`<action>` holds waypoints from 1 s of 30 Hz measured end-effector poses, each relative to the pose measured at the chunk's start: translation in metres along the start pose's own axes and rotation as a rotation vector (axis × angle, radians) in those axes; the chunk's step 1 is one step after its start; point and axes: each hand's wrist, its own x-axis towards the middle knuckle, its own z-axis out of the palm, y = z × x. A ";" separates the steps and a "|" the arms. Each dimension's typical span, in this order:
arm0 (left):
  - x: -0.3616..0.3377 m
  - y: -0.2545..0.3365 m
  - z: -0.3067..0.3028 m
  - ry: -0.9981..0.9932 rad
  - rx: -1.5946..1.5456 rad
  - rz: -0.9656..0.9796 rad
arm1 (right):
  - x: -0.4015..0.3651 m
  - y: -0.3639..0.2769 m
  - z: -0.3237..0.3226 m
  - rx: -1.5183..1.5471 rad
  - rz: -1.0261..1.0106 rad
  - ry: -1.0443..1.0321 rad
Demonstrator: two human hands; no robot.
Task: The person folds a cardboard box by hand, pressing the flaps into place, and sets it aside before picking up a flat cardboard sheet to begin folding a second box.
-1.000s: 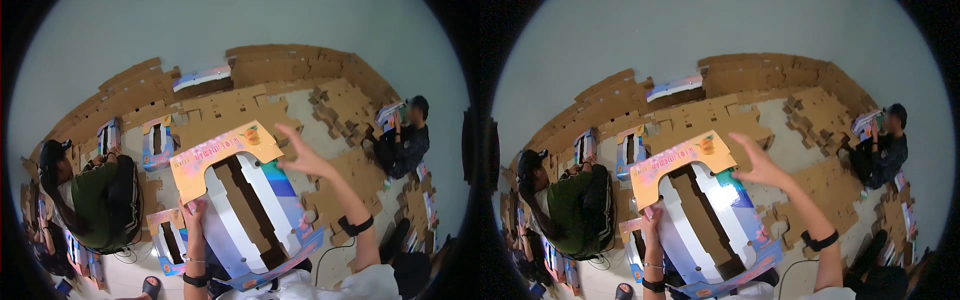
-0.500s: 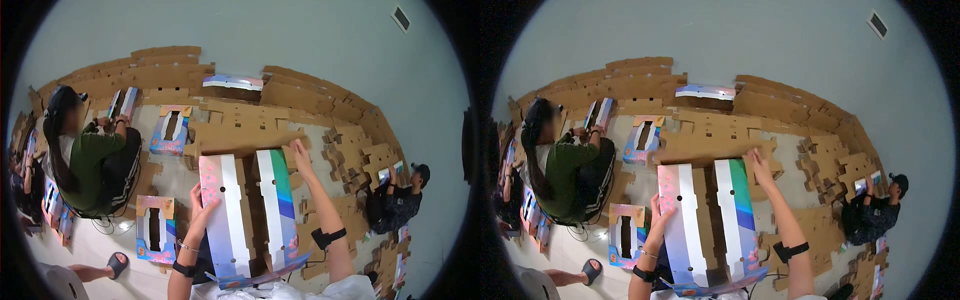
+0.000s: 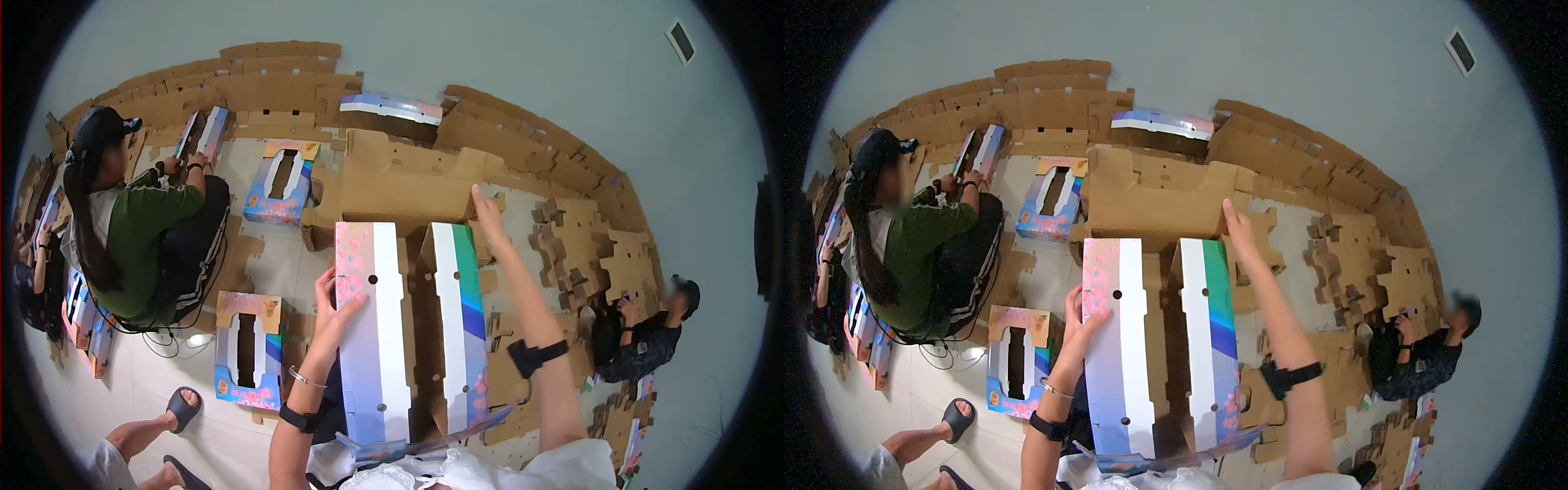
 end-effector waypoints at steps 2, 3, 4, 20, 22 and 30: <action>-0.003 0.001 -0.001 -0.004 0.022 -0.002 | -0.033 -0.026 -0.018 -0.119 0.006 -0.144; -0.005 0.005 0.001 -0.005 0.018 -0.007 | -0.063 -0.038 -0.032 -0.204 -0.118 -0.229; -0.006 0.007 0.002 -0.006 0.021 -0.011 | -0.087 -0.038 -0.052 -0.305 -0.096 -0.266; 0.028 -0.010 -0.004 0.067 0.082 0.034 | -0.340 -0.034 -0.107 0.312 0.314 -1.027; 0.038 0.003 -0.006 0.001 0.111 0.071 | -0.331 -0.039 -0.105 0.229 0.334 -1.083; 0.061 0.032 -0.025 0.096 0.006 0.167 | -0.317 -0.043 -0.070 -0.061 0.109 -1.122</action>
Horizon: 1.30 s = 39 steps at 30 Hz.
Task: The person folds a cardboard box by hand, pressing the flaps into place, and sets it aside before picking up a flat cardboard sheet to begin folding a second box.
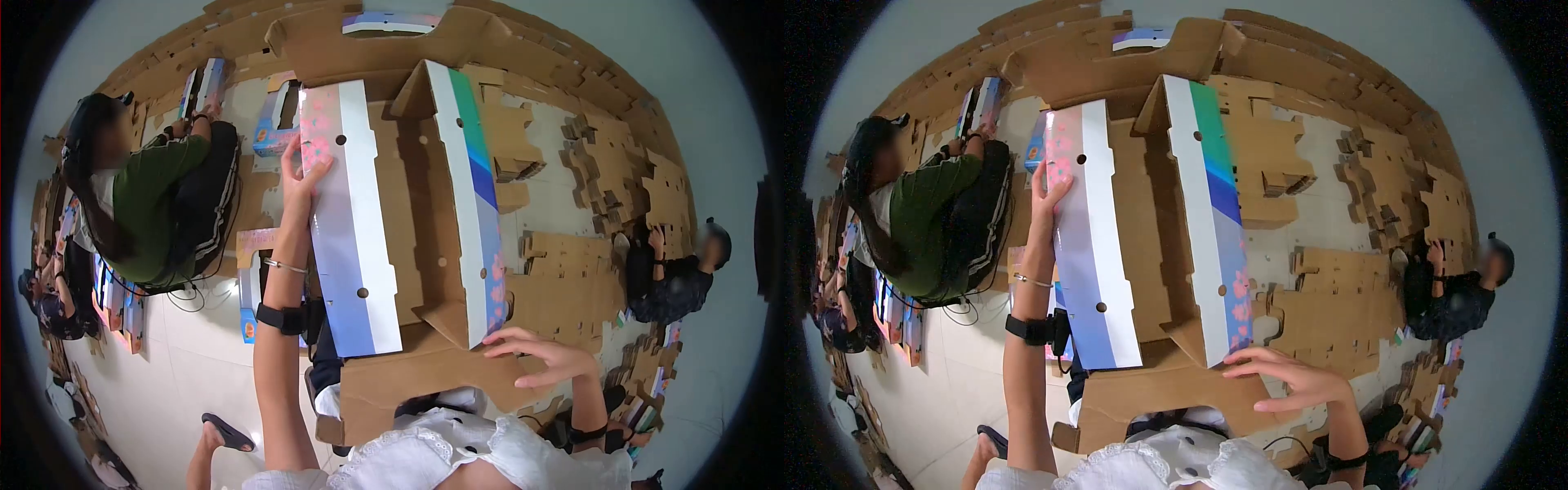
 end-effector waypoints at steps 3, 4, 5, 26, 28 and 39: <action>0.004 -0.002 -0.002 0.011 -0.032 -0.111 | 0.002 0.005 0.008 0.024 0.024 -0.006; 0.006 -0.002 0.000 -0.005 0.000 -0.109 | 0.004 0.008 0.012 0.026 0.026 -0.010; 0.008 -0.002 0.001 -0.020 0.029 -0.104 | 0.006 0.012 0.016 0.022 0.030 -0.017; 0.009 -0.009 0.002 -0.032 0.063 -0.062 | 0.097 -0.033 0.005 -0.690 0.084 0.765; 0.006 -0.005 0.004 -0.018 0.090 -0.037 | 0.095 -0.037 0.005 -0.666 0.115 0.763; -0.002 0.009 0.011 -0.047 0.169 -0.072 | 0.007 0.115 -0.064 0.128 0.012 1.118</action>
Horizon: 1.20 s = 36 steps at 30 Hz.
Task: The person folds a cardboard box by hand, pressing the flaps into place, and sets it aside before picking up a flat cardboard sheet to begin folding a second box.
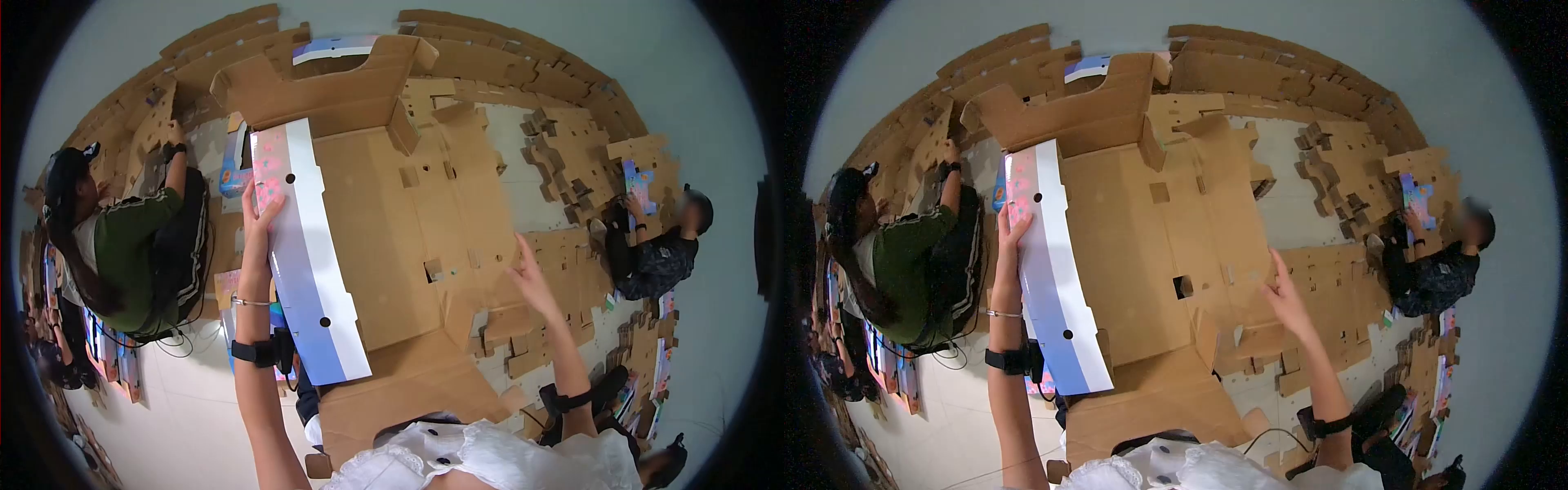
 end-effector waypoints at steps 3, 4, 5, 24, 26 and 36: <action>0.000 -0.003 0.000 -0.004 0.007 -0.026 | 0.011 0.081 -0.001 0.015 0.065 -0.037; -0.001 -0.001 0.001 -0.011 -0.010 -0.055 | 0.012 0.090 -0.003 0.017 0.066 -0.035; -0.003 -0.001 0.001 -0.018 -0.023 -0.085 | 0.012 0.099 -0.004 0.112 0.189 -0.106; 0.007 -0.023 -0.009 -0.064 -0.101 -0.012 | 0.134 -0.191 0.085 -0.122 0.003 -1.579; 0.003 -0.017 -0.004 -0.058 -0.075 -0.025 | 0.183 -0.171 0.114 -0.296 0.048 -1.556; 0.001 -0.009 -0.002 -0.020 -0.023 -0.078 | 0.266 -0.105 0.130 -0.181 -0.392 0.061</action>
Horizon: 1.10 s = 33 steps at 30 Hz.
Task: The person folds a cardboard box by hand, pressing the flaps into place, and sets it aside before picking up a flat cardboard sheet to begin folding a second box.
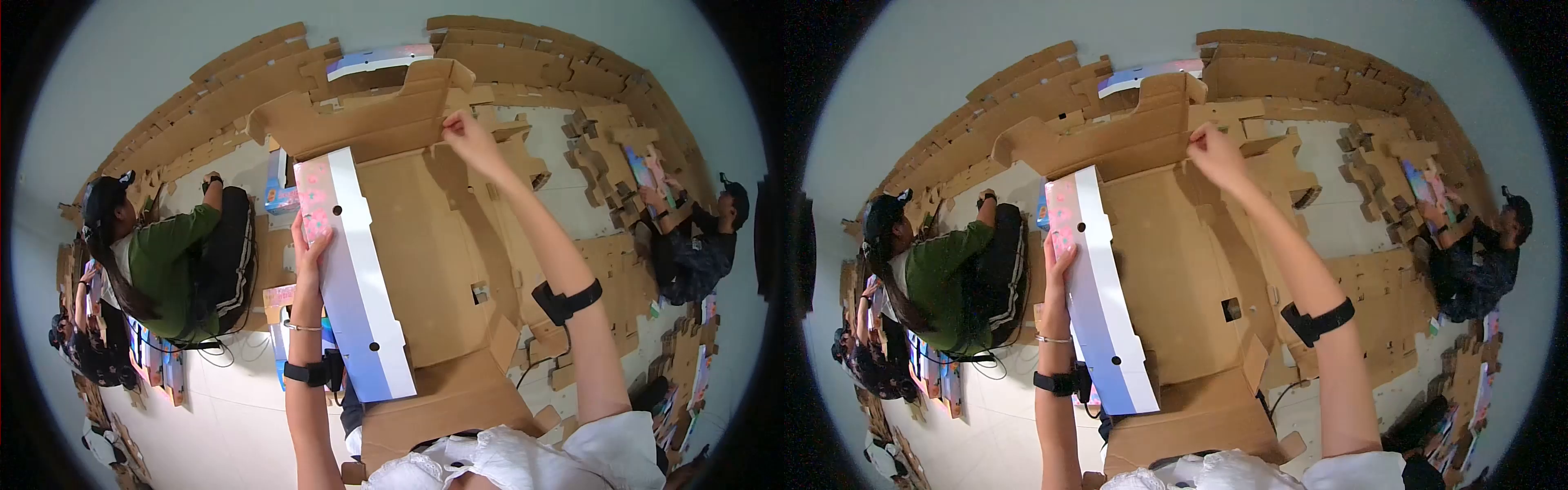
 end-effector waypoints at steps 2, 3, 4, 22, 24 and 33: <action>0.001 -0.001 0.000 -0.020 -0.020 0.011 | -0.027 -0.032 0.002 -0.367 -0.207 -0.070; 0.001 0.000 0.000 -0.020 -0.026 0.011 | -0.042 -0.046 0.012 -0.337 -0.195 -0.176; -0.001 0.002 0.002 -0.011 -0.012 0.008 | -0.062 -0.075 0.018 -0.152 -0.069 -0.423; -0.032 0.040 -0.091 -0.291 -0.302 0.022 | -0.192 -0.118 0.157 0.232 -0.422 -0.639; -0.070 0.056 -0.092 -0.180 -0.029 0.126 | -0.201 -0.110 0.167 -0.044 -0.583 -0.638; -0.128 0.008 -0.149 0.123 0.570 -0.022 | -0.198 -0.096 0.138 -0.446 -0.779 -1.009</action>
